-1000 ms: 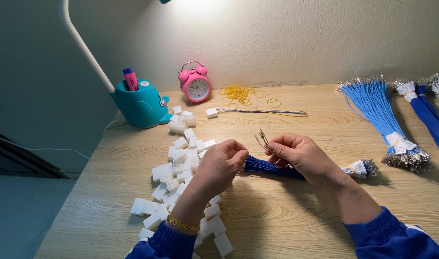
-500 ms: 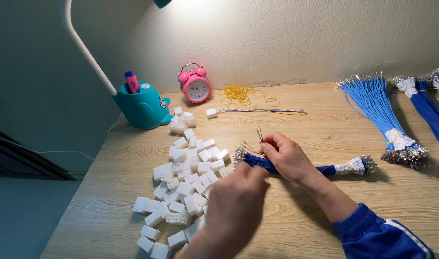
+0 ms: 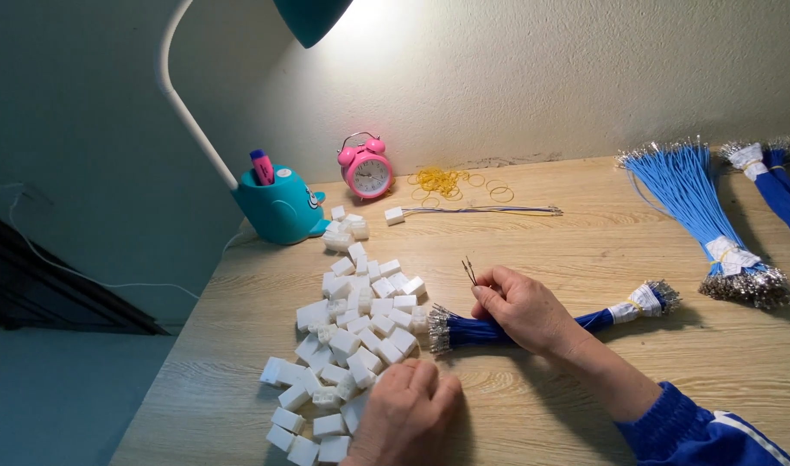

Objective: The person pours white plastic connectors onto a wooden table and then inserts blue wires into them. They handle bundles of wires, separate individual strands, and repeatedly fit the wires into the connectors by hand.

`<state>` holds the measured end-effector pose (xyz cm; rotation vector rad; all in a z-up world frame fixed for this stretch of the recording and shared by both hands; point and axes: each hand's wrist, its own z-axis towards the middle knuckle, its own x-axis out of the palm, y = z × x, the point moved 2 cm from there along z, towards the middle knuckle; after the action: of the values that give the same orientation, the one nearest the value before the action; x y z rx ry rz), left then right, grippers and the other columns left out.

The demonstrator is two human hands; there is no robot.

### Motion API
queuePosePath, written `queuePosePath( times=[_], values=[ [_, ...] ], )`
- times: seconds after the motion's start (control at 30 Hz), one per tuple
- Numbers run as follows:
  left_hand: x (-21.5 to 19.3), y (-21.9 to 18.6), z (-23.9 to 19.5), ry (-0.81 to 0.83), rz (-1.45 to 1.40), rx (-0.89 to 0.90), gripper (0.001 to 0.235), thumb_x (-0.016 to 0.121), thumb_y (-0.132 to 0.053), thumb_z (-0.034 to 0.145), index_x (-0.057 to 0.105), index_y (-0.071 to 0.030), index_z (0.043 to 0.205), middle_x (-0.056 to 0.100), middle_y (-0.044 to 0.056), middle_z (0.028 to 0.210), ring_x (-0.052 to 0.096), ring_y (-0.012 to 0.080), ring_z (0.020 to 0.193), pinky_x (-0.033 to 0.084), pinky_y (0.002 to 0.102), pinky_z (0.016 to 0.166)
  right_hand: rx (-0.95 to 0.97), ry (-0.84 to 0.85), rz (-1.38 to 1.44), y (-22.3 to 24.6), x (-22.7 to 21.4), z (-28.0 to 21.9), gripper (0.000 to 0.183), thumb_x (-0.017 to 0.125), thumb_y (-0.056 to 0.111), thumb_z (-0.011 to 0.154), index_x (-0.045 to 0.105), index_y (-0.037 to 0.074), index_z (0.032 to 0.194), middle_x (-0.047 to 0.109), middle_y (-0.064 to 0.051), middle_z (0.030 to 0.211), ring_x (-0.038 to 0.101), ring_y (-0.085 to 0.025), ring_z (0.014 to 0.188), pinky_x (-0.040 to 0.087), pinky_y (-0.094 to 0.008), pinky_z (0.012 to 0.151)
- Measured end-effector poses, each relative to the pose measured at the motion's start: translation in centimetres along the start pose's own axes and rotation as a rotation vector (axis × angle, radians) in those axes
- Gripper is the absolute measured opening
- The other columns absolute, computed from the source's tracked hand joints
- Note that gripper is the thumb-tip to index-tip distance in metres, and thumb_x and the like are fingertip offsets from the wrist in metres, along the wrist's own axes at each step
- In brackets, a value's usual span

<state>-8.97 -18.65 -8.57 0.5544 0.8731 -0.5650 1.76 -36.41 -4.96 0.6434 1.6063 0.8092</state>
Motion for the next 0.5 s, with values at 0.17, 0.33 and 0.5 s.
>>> queuePosePath(
  times=[0.17,0.33,0.5],
  values=[
    [-0.2,2.3,-0.3,0.012,0.071,-0.152,0.006,0.056,-0.003,0.077,0.054,-0.009,0.078,0.05,0.012,0.074,0.049,0.0282,0.061,0.044,0.04,0.055,0.007,0.008,0.34,-1.3,0.3,0.3,0.012,0.062,0.02,0.091,0.069,0.01,0.093,0.078,-0.006,0.079,0.051,-0.01,0.057,0.046,-0.024,0.061],
    [-2.8,3.3,3.9,0.09,-0.387,-0.454,0.019,0.06,-0.016,0.089,0.061,-0.013,0.108,0.056,0.01,0.083,0.057,0.0296,0.069,0.047,0.043,0.057,-0.092,-0.024,0.538,-2.5,-0.5,1.1,0.015,0.063,0.01,0.09,0.071,0.001,0.099,0.071,-0.009,0.076,0.061,-0.015,0.068,0.05,-0.026,0.068],
    [-2.3,5.5,9.4,0.187,-0.736,-0.893,0.029,0.046,-0.03,0.094,0.063,-0.016,0.113,0.062,0.005,0.091,0.06,0.0174,0.077,0.048,0.037,0.069,-0.086,-0.031,0.607,-2.3,-1.2,0.9,0.015,0.065,0.014,0.091,0.072,0.001,0.093,0.059,-0.007,0.067,0.044,-0.012,0.049,0.036,-0.024,0.045]
  ],
)
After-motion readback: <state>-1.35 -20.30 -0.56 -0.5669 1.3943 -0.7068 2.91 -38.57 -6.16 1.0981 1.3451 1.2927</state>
